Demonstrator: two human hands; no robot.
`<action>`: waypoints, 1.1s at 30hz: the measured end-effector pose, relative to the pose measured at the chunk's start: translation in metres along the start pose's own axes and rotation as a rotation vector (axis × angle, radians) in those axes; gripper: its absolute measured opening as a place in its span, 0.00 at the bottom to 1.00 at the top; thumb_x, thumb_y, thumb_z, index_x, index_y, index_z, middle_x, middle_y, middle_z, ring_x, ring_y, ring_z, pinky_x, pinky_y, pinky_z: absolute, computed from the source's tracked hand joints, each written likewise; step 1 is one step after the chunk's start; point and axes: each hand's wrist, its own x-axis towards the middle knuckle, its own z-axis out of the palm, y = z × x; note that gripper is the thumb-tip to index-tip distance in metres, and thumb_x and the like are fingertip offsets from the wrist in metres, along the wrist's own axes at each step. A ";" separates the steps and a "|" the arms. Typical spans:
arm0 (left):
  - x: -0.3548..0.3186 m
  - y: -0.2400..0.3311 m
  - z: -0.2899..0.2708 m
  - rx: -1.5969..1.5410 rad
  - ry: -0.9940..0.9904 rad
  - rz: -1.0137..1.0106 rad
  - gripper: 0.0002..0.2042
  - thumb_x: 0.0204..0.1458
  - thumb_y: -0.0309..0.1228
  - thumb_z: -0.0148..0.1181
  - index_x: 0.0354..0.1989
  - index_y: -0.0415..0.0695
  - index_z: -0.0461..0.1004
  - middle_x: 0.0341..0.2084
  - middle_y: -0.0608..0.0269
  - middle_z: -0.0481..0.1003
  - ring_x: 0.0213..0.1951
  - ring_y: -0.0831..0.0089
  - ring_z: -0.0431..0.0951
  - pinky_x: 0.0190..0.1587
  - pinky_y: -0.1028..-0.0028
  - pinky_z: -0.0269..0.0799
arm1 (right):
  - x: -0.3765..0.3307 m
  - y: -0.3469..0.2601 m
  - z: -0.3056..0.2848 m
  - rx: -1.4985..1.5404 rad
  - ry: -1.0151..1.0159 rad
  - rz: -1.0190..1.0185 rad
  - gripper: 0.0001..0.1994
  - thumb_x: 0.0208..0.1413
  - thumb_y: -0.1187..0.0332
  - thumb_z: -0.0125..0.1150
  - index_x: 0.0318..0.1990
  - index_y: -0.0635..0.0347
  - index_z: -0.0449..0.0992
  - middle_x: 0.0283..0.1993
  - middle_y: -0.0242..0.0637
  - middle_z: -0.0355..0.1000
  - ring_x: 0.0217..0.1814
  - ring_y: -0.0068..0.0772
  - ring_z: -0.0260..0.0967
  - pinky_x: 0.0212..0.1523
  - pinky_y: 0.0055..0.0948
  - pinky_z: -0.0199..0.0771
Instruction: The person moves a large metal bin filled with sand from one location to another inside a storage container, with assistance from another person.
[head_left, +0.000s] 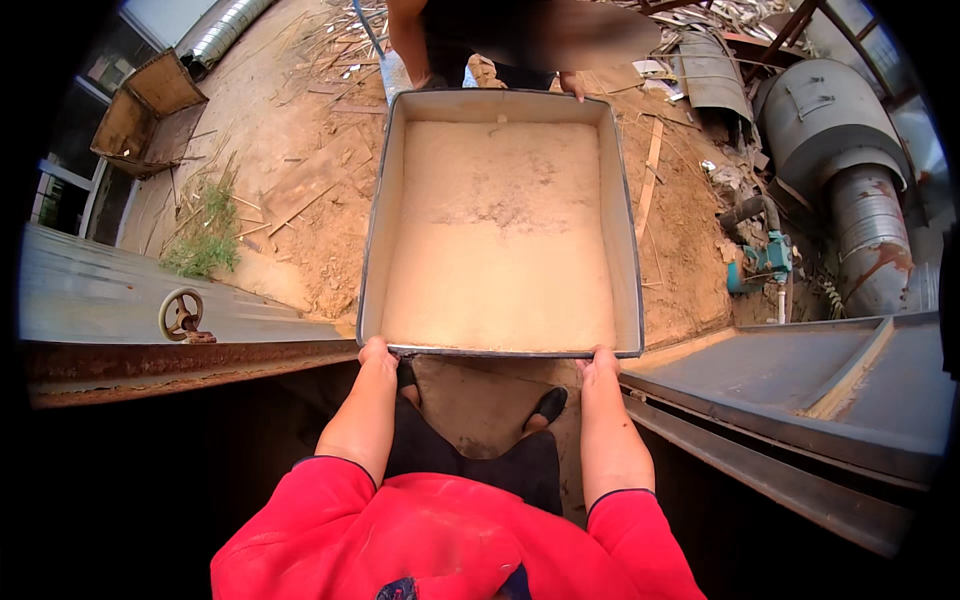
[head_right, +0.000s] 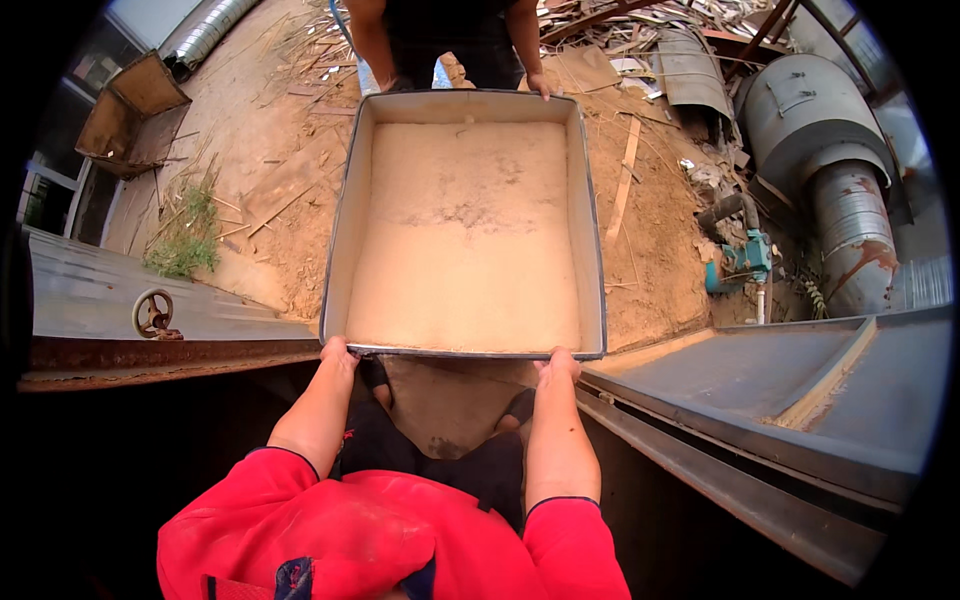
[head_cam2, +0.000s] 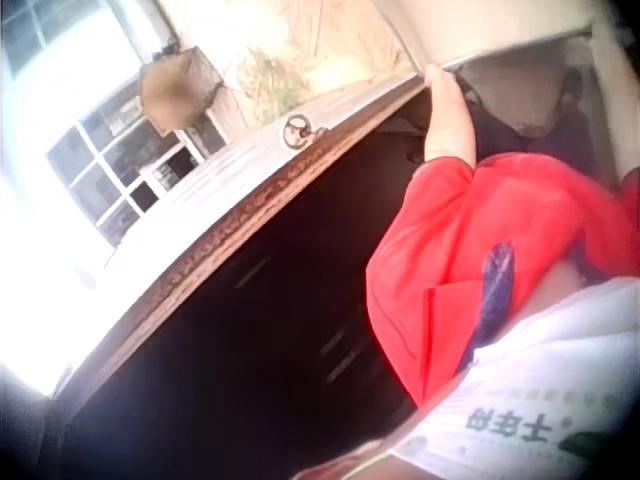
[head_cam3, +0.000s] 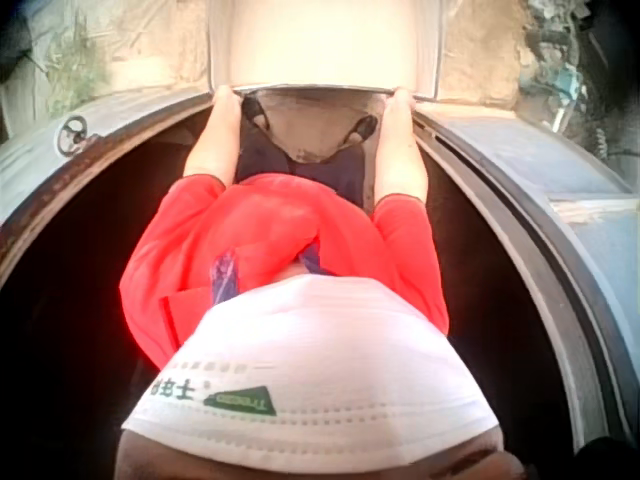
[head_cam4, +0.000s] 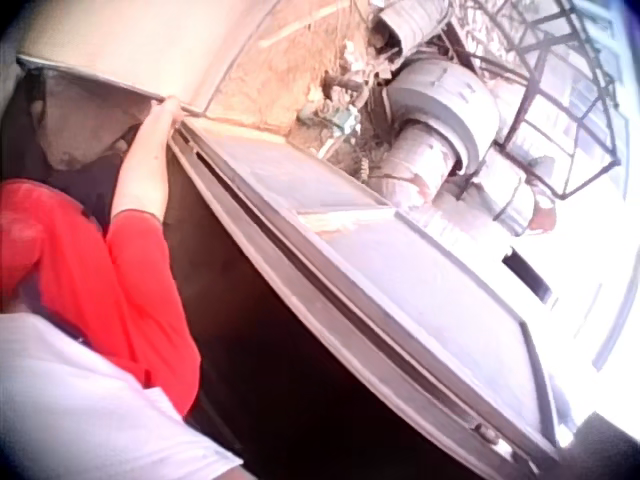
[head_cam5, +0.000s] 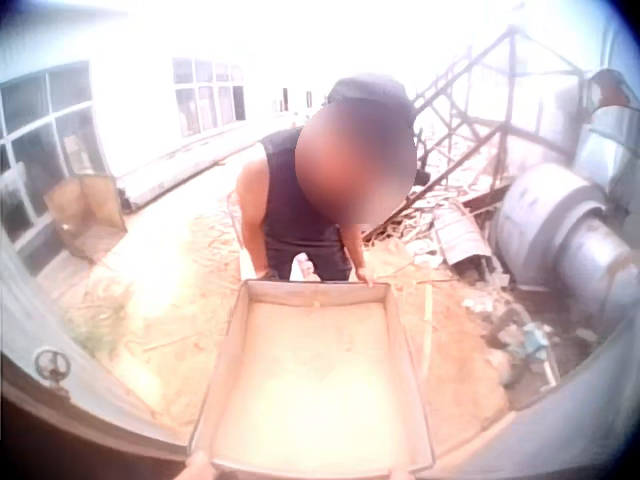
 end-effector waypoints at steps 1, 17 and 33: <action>-0.004 0.003 0.006 0.062 0.000 0.020 0.12 0.48 0.19 0.48 0.42 0.34 0.67 0.32 0.50 0.72 0.26 0.55 0.76 0.20 0.59 0.70 | 0.006 0.000 0.000 0.025 -0.031 -0.022 0.09 0.47 0.77 0.50 0.37 0.69 0.66 0.34 0.50 0.69 0.31 0.49 0.71 0.31 0.49 0.78; -0.020 -0.006 -0.033 0.091 0.097 -0.046 0.12 0.45 0.19 0.51 0.40 0.33 0.68 0.32 0.49 0.72 0.23 0.59 0.74 0.15 0.64 0.62 | 0.010 0.010 -0.013 -0.004 -0.066 0.030 0.10 0.46 0.76 0.51 0.38 0.66 0.67 0.37 0.49 0.67 0.35 0.48 0.69 0.36 0.49 0.75; 0.015 -0.044 -0.069 0.049 -0.051 -0.026 0.08 0.48 0.22 0.47 0.37 0.39 0.65 0.26 0.53 0.69 0.19 0.62 0.69 0.17 0.67 0.66 | 0.010 0.009 -0.025 0.037 -0.049 -0.066 0.15 0.44 0.79 0.49 0.43 0.63 0.64 0.38 0.48 0.67 0.32 0.47 0.70 0.28 0.52 0.74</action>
